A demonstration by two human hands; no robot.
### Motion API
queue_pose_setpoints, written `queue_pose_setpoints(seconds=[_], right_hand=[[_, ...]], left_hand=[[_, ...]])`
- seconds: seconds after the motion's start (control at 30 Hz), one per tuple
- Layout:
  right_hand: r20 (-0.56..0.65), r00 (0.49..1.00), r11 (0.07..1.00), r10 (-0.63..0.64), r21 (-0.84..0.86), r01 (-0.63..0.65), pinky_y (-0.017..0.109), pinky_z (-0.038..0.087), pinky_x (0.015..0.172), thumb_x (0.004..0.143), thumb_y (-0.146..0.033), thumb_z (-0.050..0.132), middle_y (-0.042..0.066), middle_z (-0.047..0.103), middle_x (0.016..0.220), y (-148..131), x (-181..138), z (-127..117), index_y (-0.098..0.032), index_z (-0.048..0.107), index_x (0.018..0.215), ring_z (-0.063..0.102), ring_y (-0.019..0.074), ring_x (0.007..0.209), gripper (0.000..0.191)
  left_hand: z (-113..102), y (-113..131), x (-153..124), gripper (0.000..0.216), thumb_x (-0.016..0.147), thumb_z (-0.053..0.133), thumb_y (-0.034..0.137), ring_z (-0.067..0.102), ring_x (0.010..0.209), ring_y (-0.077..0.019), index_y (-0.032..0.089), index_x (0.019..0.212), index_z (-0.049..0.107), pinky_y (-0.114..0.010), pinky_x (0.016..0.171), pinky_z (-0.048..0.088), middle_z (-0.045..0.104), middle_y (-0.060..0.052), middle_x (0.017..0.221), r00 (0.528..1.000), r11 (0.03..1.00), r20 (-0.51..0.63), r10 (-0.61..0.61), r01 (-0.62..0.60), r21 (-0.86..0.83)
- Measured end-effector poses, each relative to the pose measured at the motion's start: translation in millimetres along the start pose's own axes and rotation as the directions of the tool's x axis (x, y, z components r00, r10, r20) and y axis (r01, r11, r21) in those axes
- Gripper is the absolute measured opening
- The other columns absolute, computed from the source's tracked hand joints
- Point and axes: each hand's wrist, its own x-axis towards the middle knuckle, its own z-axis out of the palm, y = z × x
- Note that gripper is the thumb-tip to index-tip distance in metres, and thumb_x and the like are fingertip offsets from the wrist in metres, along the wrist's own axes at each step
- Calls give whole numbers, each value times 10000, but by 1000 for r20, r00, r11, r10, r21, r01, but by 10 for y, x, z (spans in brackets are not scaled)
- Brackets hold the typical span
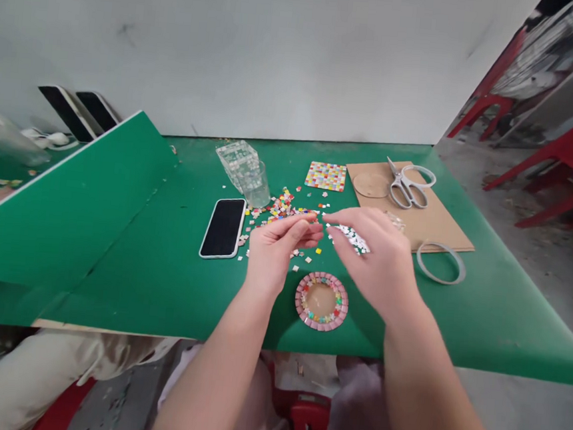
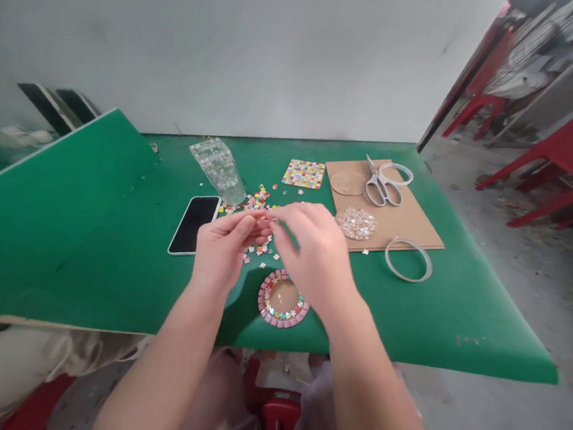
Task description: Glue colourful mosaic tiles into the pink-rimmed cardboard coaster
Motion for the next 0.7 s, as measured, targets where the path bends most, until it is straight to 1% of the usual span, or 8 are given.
queue_pose_setpoints(seconds=[0.07,0.13,0.23,0.37,0.5,0.63,0.7], right_hand=[[-13,997,997,-70,37,70,329,475,792,851,-170,506,49,677,887,-96,-2,80,-210,652,896,590,173,859,158],[-26,996,995,-88,37,89,329,480,773,845,-169,518,56,668,881,-98,-9,140,-208,657,882,583,176,845,148],[-62,995,996,-80,20,81,337,484,766,840,-163,524,58,658,873,-38,-13,191,-209,665,881,577,179,837,154],[-118,991,998,-57,33,61,334,486,753,830,-148,530,58,645,848,-6,-17,209,-206,672,859,574,175,825,156],[-191,980,996,-52,62,65,325,493,748,816,-140,557,56,639,855,-26,-23,208,-195,668,856,576,163,825,130],[-268,958,992,-100,46,116,310,499,716,790,-115,596,46,643,803,-45,-11,190,-179,672,827,582,150,785,107],[-276,954,990,-117,38,132,307,501,695,783,-114,607,42,643,784,-60,-3,170,-181,675,823,583,149,768,104]], left_hand=[[-6,-11,0,225,723,697,330,686,678,-144,194,899,726,-262,648,575,740,-40,796,1000,1000,22,5,-4,-31],[-10,-14,-6,222,734,689,317,687,737,-143,215,928,722,-256,678,574,739,-37,871,999,999,43,0,2,-42],[-1,-1,-21,223,752,669,310,685,825,-160,221,952,717,-265,727,571,729,-43,957,998,999,61,-13,15,-31],[15,32,-49,219,761,661,284,684,862,-170,229,966,715,-272,754,573,719,-38,1009,996,1000,87,-16,17,-17],[17,60,-77,219,750,676,252,689,852,-164,244,966,715,-255,744,581,726,-19,988,993,999,105,44,-44,-6],[12,73,-88,237,733,695,248,697,822,-176,230,969,712,-274,725,592,737,-25,930,987,992,101,123,-123,-9],[9,73,-87,234,726,703,251,702,789,-175,227,959,712,-272,698,598,742,-26,896,985,990,97,143,-142,-21]])
